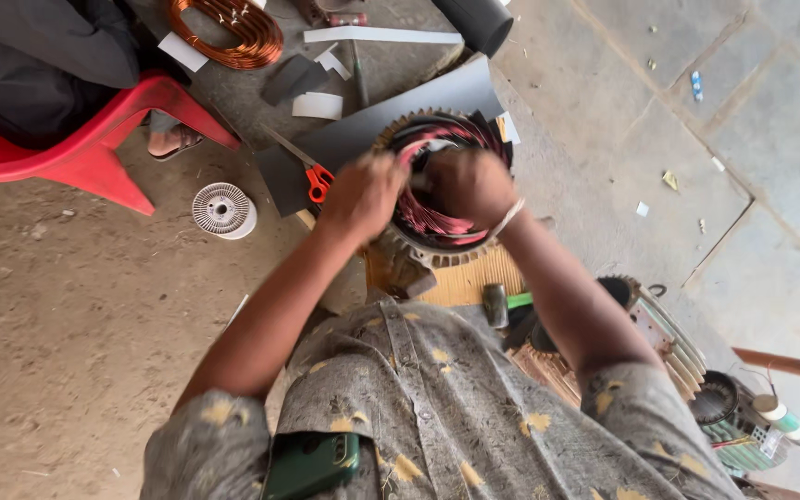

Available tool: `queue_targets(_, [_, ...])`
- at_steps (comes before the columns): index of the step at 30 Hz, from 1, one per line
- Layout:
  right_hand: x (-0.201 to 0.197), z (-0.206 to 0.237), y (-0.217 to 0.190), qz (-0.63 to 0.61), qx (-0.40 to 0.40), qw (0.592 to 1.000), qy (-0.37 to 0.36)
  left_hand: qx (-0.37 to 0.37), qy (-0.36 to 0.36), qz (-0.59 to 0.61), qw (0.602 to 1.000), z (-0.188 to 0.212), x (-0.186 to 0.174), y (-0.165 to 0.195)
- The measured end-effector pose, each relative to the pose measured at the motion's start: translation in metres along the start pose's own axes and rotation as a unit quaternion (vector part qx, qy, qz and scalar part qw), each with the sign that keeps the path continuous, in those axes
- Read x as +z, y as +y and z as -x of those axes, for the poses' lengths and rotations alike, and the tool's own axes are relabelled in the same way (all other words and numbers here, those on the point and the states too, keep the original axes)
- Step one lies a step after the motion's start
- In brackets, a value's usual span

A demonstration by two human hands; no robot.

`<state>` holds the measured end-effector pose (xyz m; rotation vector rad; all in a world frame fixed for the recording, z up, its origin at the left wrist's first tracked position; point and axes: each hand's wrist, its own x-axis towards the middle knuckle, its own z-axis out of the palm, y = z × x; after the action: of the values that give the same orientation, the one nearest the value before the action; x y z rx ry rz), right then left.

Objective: The person cuts a sheet of black insulating material using red-handled scissors and places it into a motor stator containing copper windings. They then insert white insulating pieces into the stator slots and continue to arrange the windings and materials.

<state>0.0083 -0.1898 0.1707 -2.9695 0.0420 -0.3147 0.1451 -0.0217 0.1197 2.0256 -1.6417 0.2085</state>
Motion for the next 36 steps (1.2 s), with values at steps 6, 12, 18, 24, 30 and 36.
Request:
queue_targets(6, [0.004,-0.009,0.044,-0.041,0.062,0.993,0.096,-0.014,-0.029,-0.057,0.998,-0.076,0.023,0.001])
queue_targets(12, [0.042,-0.009,0.056,-0.025,0.026,0.986,0.164,-0.063,-0.022,-0.013,0.998,-0.068,0.043,0.004])
queue_targets(18, [0.065,-0.002,0.063,0.052,-0.024,0.987,0.153,-0.07,0.023,-0.037,0.997,-0.049,0.065,0.004])
queue_targets(24, [0.074,-0.008,0.063,0.068,-0.092,0.984,0.139,-0.079,0.026,-0.077,0.994,-0.025,0.076,0.002])
queue_targets(30, [0.082,-0.022,0.078,0.031,-0.049,0.994,0.091,-0.125,0.005,-0.09,0.988,-0.033,0.094,-0.001])
queue_targets(36, [0.082,-0.042,0.079,0.003,-0.022,0.997,0.076,-0.148,-0.027,-0.114,0.982,-0.046,0.084,-0.004])
